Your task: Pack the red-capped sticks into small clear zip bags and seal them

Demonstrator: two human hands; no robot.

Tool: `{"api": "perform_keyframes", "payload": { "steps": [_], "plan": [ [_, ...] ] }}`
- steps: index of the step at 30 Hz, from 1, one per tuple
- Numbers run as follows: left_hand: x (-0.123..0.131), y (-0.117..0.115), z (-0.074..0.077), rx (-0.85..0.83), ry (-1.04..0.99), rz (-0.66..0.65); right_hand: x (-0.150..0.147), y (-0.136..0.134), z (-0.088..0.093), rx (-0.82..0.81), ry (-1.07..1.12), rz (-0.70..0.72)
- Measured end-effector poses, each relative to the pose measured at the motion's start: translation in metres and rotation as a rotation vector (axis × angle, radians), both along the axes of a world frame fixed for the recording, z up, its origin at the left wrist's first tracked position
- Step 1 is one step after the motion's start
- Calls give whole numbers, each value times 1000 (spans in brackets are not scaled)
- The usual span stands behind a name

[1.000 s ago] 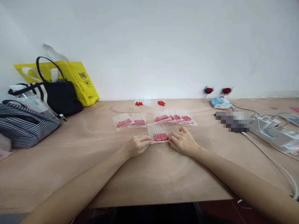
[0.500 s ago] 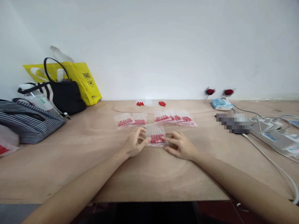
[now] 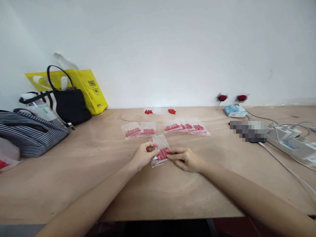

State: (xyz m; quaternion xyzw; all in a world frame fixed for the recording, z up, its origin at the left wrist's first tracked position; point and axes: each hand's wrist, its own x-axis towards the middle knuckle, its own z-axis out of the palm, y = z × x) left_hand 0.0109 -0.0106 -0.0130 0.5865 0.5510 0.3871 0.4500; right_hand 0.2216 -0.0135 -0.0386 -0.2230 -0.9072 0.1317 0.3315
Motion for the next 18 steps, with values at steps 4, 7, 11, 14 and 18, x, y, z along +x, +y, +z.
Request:
{"api": "perform_keyframes", "payload": {
  "steps": [4, 7, 11, 14, 18],
  "plan": [
    [5, -3, -8, 217, -61, 46, 1, 1, -1, -13, -7, -4],
    [6, -3, -9, 180, -156, 28, 1, 1, -1, -24, -6, -23],
    [7, -4, -6, 50, -202, -79, 1, 0, 1, -35, -19, -27],
    [9, -5, -3, -30, -197, -87, 1, 0, 3, -22, -36, -29],
    [8, 15, 4, 113, -89, 80, 6, 1, 5, 6, -67, -75]
  ]
}}
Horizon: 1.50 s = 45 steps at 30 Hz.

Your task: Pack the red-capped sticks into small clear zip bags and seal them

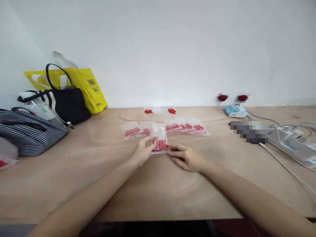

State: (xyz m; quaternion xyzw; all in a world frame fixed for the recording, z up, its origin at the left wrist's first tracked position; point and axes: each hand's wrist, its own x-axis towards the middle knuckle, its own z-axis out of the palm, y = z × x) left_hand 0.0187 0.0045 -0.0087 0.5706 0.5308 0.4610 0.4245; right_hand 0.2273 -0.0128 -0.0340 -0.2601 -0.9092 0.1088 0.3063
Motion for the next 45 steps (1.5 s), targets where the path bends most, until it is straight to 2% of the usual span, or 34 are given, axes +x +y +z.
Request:
{"api": "perform_keyframes", "payload": {
  "steps": [5, 8, 11, 14, 16, 19, 22, 24, 26, 28, 32, 34, 36, 41, 45],
  "plan": [
    [-2, 68, 14, 44, 95, 106, 11, 1, 1, -20, -28, -75],
    [4, 105, 12, 38, 193, 101, 14, 1, 2, -39, -23, -101],
    [10, 125, 5, 97, 314, 111, 15, 1, 3, -57, -17, -98],
    [10, 131, 1, 190, 448, 108, 15, 2, 3, -77, -17, -92],
    [4, 128, 3, 267, 532, 96, 15, 2, 3, -84, -19, -89],
    [-15, 110, 10, 391, 633, 28, 17, 2, 2, -82, -25, -83],
    [-44, 84, 14, 490, 710, -148, 17, 3, 2, -80, -29, -82],
    [-64, 71, 12, 547, 773, -249, 17, 3, 1, -77, -26, -79],
    [-80, 66, 5, 773, 994, -292, 17, 3, 1, -71, -18, -75],
    [-88, 68, -2, 951, 1152, -256, 17, 4, 1, -61, -10, -71],
    [-86, 76, -11, 1084, 1218, -241, 18, 3, 1, -53, -3, -72],
    [-83, 70, -10, 1105, 1208, -253, 20, 3, 1, -58, -4, -79],
    [-81, 55, -7, 1134, 1197, -265, 22, 3, 0, -65, -7, -88],
    [-77, -2, -4, 1245, 1150, -326, 23, 5, -2, -48, -13, -94],
    [-58, -29, -3, 1273, 1086, -405, 22, 6, -2, -14, -18, -125]
  ]
}}
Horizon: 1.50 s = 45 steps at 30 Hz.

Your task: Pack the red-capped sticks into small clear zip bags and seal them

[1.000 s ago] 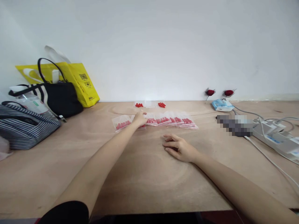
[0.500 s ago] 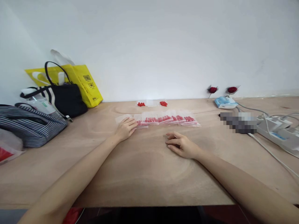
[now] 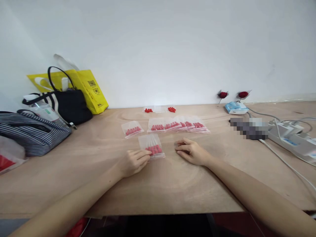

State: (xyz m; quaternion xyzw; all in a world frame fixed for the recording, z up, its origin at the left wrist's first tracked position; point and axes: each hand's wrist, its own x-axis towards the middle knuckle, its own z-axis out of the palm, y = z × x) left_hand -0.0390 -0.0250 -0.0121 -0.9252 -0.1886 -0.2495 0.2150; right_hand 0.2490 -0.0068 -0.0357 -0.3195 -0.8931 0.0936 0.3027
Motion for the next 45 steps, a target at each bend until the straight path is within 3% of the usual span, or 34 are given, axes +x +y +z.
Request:
{"api": "perform_keyframes", "payload": {
  "steps": [5, 9, 14, 18, 21, 25, 32, 45],
  "plan": [
    [42, 5, -2, -81, 19, -93, 5, -2, 8, 9, 39, -59],
    [68, 19, -8, -207, -59, -87, 11, -5, 13, 8, 29, -29],
    [72, 22, -11, -413, -224, 45, 8, -5, 8, 16, 17, -50],
    [60, 21, -9, -502, -215, 3, 5, -4, 4, 8, 1, -38],
    [49, 25, -9, -443, -174, -70, 9, -3, 5, -3, 2, 10],
    [40, 31, -9, -231, -114, -152, 16, -2, 6, -17, -6, 16],
    [45, 31, -10, 7, -81, -133, 11, -3, 7, 10, -8, 21],
    [48, 35, -8, 83, 1, -76, 10, -4, 10, 25, -25, 2]
  ]
}}
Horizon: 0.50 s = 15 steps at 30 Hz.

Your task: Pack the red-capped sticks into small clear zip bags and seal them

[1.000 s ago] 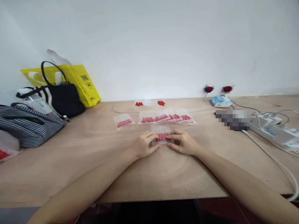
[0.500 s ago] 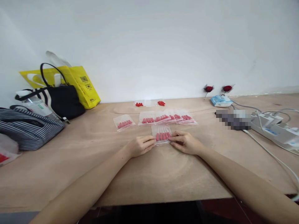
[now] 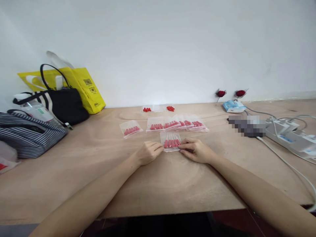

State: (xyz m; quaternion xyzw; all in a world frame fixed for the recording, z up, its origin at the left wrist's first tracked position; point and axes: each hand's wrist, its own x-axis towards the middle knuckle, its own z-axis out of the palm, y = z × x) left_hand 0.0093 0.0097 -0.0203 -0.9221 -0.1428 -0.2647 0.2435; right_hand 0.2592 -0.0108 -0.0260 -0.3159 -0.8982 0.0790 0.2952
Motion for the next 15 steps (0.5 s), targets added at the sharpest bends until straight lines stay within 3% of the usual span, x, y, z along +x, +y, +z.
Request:
{"api": "perform_keyframes", "payload": {
  "steps": [6, 10, 15],
  "plan": [
    [2, 1, 1, -66, -33, 5, -6, 1, -7, 154, -30, -97],
    [1, 2, -2, -104, -72, 12, -30, 1, -10, 385, -57, -203],
    [0, 3, -4, -123, -94, 22, -60, 5, -8, 573, -137, -189]
  ]
}}
